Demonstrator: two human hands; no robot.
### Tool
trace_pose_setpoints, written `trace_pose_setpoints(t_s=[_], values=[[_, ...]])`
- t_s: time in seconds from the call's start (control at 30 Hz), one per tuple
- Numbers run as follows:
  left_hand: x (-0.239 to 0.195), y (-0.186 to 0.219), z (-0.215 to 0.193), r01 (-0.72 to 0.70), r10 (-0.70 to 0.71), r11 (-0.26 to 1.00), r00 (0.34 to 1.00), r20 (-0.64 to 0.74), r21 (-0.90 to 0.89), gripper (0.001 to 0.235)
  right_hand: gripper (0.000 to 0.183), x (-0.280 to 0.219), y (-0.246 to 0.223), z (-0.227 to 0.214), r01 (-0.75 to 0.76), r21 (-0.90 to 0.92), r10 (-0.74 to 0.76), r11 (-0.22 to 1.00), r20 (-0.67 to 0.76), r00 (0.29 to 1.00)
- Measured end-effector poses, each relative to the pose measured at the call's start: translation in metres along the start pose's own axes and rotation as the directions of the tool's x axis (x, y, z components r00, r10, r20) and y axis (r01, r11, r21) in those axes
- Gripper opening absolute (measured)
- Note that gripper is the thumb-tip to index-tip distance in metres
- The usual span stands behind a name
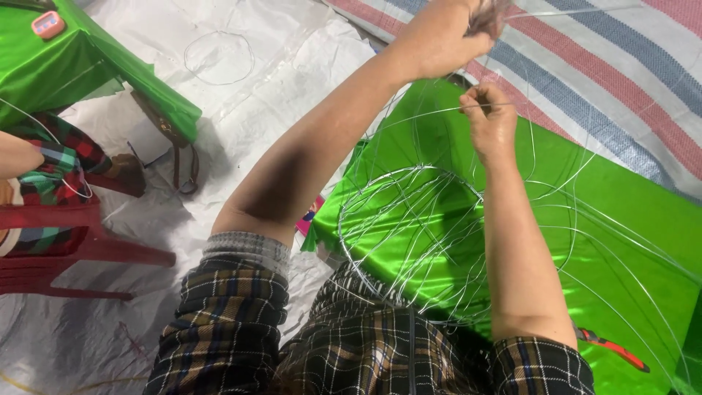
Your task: Securing thin metal wires to a circular frame by threading and twisting them to create a mesh structure.
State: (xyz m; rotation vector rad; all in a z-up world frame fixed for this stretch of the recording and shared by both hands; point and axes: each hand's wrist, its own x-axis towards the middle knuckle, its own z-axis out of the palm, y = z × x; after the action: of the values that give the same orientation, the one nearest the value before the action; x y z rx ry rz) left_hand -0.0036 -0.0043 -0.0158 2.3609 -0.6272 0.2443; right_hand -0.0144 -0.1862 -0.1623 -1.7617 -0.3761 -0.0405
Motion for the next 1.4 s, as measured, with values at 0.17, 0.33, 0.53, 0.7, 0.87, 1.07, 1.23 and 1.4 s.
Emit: trace_pose_setpoints(t_s=[0.17, 0.33, 0.53, 0.7, 0.87, 1.07, 1.23, 1.4], values=[[-0.008, -0.005, 0.004, 0.058, -0.054, 0.997, 0.996, 0.071, -0.047, 0.005, 0.015, -0.005, 0.002, 0.002, 0.124, 0.086, -0.124, 0.989, -0.004, 0.992], [-0.011, -0.003, 0.003, 0.135, -0.106, 0.968, 0.984, 0.144, -0.213, 0.021, 0.014, 0.003, 0.008, -0.011, 0.179, 0.072, -0.173, 0.981, -0.087, 0.981], [-0.009, -0.007, -0.002, 0.208, -0.212, 0.946, 0.977, 0.011, -0.248, 0.019, 0.014, 0.013, 0.014, -0.046, -0.099, 0.079, 0.118, 0.992, -0.304, 0.945], [-0.004, -0.003, -0.004, 0.074, -0.120, 0.932, 0.987, -0.110, -0.356, 0.008, 0.022, 0.008, 0.005, -0.036, -0.041, 0.109, 0.066, 0.993, -0.238, 0.969], [0.008, 0.001, 0.007, -0.020, -0.032, 0.915, 0.992, -0.122, -0.403, 0.015, 0.028, 0.010, 0.013, -0.017, 0.186, -0.118, -0.212, 0.976, -0.275, 0.938], [0.016, 0.015, 0.016, -0.032, 0.005, 0.958, 0.995, -0.095, -0.284, 0.021, 0.029, 0.006, -0.006, 0.003, 0.116, -0.447, -0.230, 0.887, -0.209, 0.951], [0.024, 0.007, 0.030, -0.074, 0.061, 0.912, 0.997, -0.045, -0.404, 0.020, 0.022, 0.007, -0.014, 0.000, 0.269, -0.220, -0.268, 0.938, 0.036, 0.963], [0.014, 0.006, 0.010, 0.222, -0.215, 0.972, 0.972, 0.091, -0.073, 0.059, 0.022, 0.001, -0.031, -0.036, -0.039, -0.083, 0.052, 0.996, 0.164, 0.985]])
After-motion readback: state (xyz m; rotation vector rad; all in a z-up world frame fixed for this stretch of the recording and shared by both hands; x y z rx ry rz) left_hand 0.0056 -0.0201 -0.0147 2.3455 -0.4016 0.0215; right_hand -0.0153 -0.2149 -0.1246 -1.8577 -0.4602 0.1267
